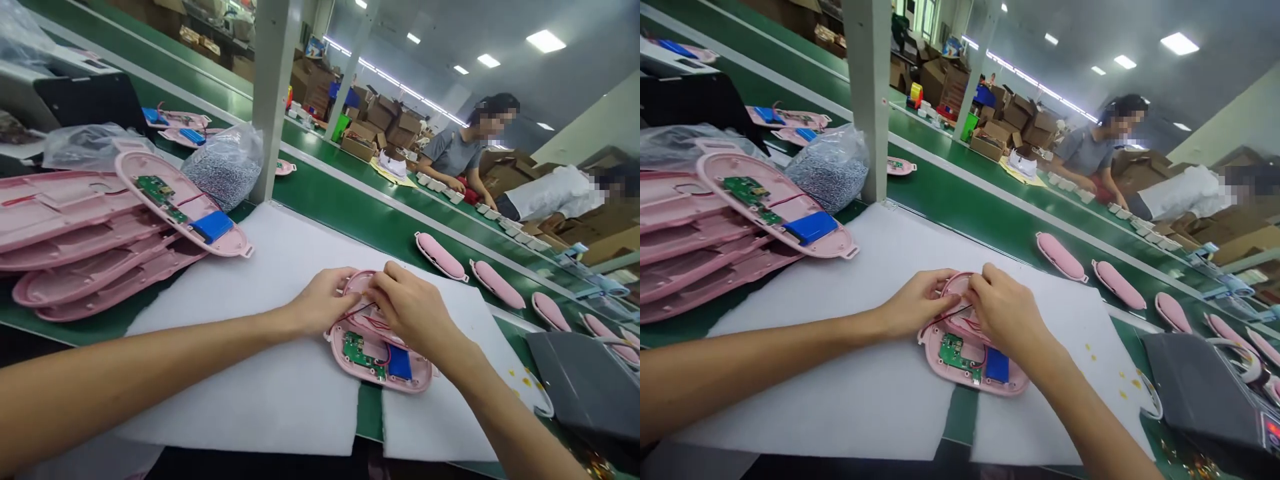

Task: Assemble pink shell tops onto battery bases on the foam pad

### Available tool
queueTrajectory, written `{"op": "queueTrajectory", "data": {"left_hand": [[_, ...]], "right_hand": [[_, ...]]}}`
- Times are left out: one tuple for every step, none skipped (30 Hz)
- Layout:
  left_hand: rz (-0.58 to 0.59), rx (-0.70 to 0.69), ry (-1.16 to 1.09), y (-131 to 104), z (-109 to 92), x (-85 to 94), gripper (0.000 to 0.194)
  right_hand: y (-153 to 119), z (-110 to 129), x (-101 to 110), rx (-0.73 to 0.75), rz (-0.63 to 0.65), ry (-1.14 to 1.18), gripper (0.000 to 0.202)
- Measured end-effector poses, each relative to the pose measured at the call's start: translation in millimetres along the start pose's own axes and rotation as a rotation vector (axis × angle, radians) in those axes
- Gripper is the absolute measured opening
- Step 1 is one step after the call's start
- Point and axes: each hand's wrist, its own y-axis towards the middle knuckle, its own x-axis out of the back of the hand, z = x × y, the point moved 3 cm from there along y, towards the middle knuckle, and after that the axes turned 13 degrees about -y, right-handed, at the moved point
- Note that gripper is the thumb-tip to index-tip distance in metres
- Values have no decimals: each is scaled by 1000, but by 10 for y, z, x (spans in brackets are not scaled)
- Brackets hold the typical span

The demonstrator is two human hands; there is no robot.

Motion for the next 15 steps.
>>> {"op": "queueTrajectory", "data": {"left_hand": [[4,-6,4,-4,1,-6,20],[7,-10,11,-6,3,-14,19],[6,-16,20,-5,5,-20,19],[-1,-20,30,-3,6,-21,19],[-18,-18,41,0,9,-16,19],[-38,-9,51,3,11,-5,19],[-55,6,57,2,12,11,19],[-71,25,60,-5,11,30,20],[-83,43,60,-19,2,48,20],[-86,51,60,-41,-17,58,19],[-83,51,57,-65,-45,59,19],[-75,50,54,-85,-79,47,20],[-59,58,63,-90,-111,21,22],[-62,59,88,-64,-142,-10,25],[-74,47,120,3,-168,-51,29]], "right_hand": [[-3,22,2,-4,-9,-21,21],[-3,43,6,-10,-17,-34,21],[-1,56,11,-22,-20,-32,21],[5,53,17,-51,-21,-18,21],[13,26,24,-107,-24,3,22],[24,-27,31,-190,-32,31,24],[35,-102,35,-282,-42,70,27],[50,-185,32,-357,-43,132,31],[67,-266,22,-399,-30,211,33],[84,-333,11,-407,-6,293,32],[95,-381,7,-392,26,362,27],[96,-408,17,-371,49,407,20],[85,-417,46,-351,50,426,14],[67,-411,90,-330,22,423,13],[41,-407,137,-328,-32,400,12]]}}
